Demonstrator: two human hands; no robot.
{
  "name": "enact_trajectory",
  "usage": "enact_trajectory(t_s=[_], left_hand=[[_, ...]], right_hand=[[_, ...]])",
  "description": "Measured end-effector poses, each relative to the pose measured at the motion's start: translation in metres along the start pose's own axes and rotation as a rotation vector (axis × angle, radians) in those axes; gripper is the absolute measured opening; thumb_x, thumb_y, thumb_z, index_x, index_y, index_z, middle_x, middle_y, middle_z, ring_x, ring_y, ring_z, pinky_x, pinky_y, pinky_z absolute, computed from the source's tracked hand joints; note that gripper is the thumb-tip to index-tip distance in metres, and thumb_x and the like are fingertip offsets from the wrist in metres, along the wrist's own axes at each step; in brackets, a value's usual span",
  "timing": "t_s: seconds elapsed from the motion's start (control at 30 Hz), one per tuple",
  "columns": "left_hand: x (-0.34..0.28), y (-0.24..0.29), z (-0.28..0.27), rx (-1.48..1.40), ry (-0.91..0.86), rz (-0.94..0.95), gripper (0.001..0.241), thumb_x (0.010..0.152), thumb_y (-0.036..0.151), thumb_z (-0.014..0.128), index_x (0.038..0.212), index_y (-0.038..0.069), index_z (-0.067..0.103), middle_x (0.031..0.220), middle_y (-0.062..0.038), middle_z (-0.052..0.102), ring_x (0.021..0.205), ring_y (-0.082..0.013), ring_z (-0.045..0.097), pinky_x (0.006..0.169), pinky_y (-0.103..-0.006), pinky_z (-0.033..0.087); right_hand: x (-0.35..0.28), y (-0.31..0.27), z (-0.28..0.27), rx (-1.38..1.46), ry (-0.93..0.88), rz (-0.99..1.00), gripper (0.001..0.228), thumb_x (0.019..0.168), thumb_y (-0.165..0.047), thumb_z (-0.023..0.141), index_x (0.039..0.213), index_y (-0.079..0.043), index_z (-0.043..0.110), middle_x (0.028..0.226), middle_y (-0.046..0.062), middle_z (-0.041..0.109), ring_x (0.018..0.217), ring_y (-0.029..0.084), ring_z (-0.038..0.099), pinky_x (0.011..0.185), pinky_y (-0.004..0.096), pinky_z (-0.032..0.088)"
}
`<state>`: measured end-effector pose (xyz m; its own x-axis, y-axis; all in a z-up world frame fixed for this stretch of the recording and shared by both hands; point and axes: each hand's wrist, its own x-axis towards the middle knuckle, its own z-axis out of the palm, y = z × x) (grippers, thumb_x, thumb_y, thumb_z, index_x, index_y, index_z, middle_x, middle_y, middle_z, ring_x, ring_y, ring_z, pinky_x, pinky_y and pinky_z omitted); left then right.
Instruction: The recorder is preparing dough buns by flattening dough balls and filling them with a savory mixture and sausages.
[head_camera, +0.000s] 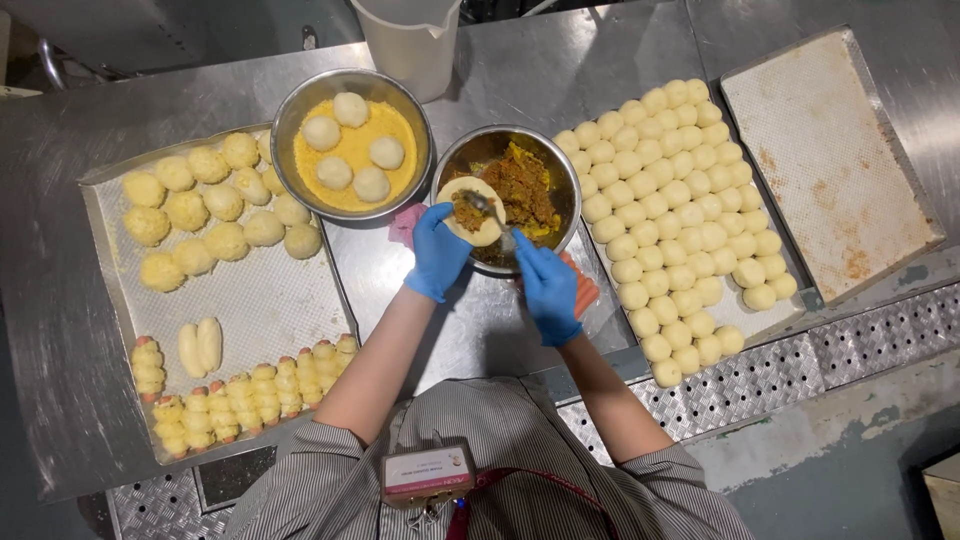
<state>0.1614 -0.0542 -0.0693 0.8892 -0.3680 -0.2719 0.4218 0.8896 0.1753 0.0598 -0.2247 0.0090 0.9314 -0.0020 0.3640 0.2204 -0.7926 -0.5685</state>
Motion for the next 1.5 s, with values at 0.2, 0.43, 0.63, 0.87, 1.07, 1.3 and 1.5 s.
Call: enact_trajectory(t_s=[0.2,0.43,0.63,0.87,1.07,1.3,1.5], left_hand=[[-0.029,0.020,-0.013,0.289,0.017,0.087,0.062,0.085,-0.008,0.058,0.146,-0.001,0.044,0.139,-0.016,0.057,0.131,-0.0311,0.057,0.114,-0.0468,0.049],[-0.083,0.025,0.031,0.416,-0.050,0.038,0.068,0.087,-0.006,0.064,0.150,0.000,0.039,0.140,-0.017,0.057,0.131,-0.0330,0.058,0.111,-0.0461,0.051],[-0.117,0.012,0.055,0.443,-0.124,-0.052,0.069,0.089,-0.002,0.067,0.152,-0.001,0.037,0.143,-0.019,0.056,0.132,-0.0320,0.058,0.112,-0.0443,0.049],[-0.149,0.005,0.063,0.416,-0.118,-0.085,0.066,0.090,-0.001,0.065,0.150,-0.003,0.038,0.142,-0.019,0.056,0.130,-0.0306,0.059,0.112,-0.0442,0.050],[-0.140,-0.018,0.008,0.718,-0.145,-0.015,0.061,0.093,0.005,0.064,0.148,-0.003,0.041,0.138,-0.017,0.058,0.126,-0.0256,0.061,0.109,-0.0382,0.050],[-0.151,-0.058,0.006,1.146,0.007,0.096,0.059,0.098,0.019,0.061,0.153,0.005,0.042,0.138,-0.011,0.060,0.126,-0.0173,0.059,0.106,-0.0298,0.048],[-0.152,-0.060,-0.018,1.058,-0.072,0.046,0.064,0.100,0.015,0.056,0.160,0.007,0.034,0.149,-0.012,0.054,0.132,-0.0177,0.056,0.108,-0.0291,0.046]], right_hand=[[0.016,0.079,-0.014,-0.083,0.055,0.307,0.019,0.096,-0.022,0.072,0.109,-0.009,0.079,0.086,0.015,0.075,0.070,0.026,0.071,0.066,0.037,0.056],[0.032,0.065,-0.025,-0.564,-0.109,0.221,0.018,0.076,-0.024,0.080,0.090,-0.012,0.082,0.091,0.013,0.073,0.087,0.034,0.067,0.072,0.045,0.051],[0.017,-0.002,-0.033,0.092,0.068,-0.272,0.022,0.087,-0.015,0.080,0.108,-0.011,0.075,0.102,0.007,0.072,0.096,0.028,0.067,0.084,0.039,0.052],[-0.015,0.003,-0.047,0.096,0.063,-0.445,0.022,0.084,-0.016,0.079,0.104,-0.012,0.075,0.103,0.004,0.073,0.099,0.027,0.069,0.087,0.038,0.053],[-0.045,-0.014,-0.042,0.375,-0.106,-0.047,0.020,0.091,-0.013,0.074,0.108,-0.003,0.069,0.107,0.008,0.074,0.098,0.023,0.070,0.086,0.034,0.056],[-0.074,-0.028,-0.022,0.618,-0.087,0.419,0.034,0.089,-0.009,0.073,0.121,0.001,0.069,0.104,0.009,0.076,0.093,0.013,0.071,0.084,0.028,0.057],[-0.092,0.013,0.003,1.311,-0.195,0.814,0.034,0.090,-0.004,0.069,0.123,0.004,0.071,0.116,0.009,0.076,0.104,0.016,0.072,0.095,0.028,0.055]])
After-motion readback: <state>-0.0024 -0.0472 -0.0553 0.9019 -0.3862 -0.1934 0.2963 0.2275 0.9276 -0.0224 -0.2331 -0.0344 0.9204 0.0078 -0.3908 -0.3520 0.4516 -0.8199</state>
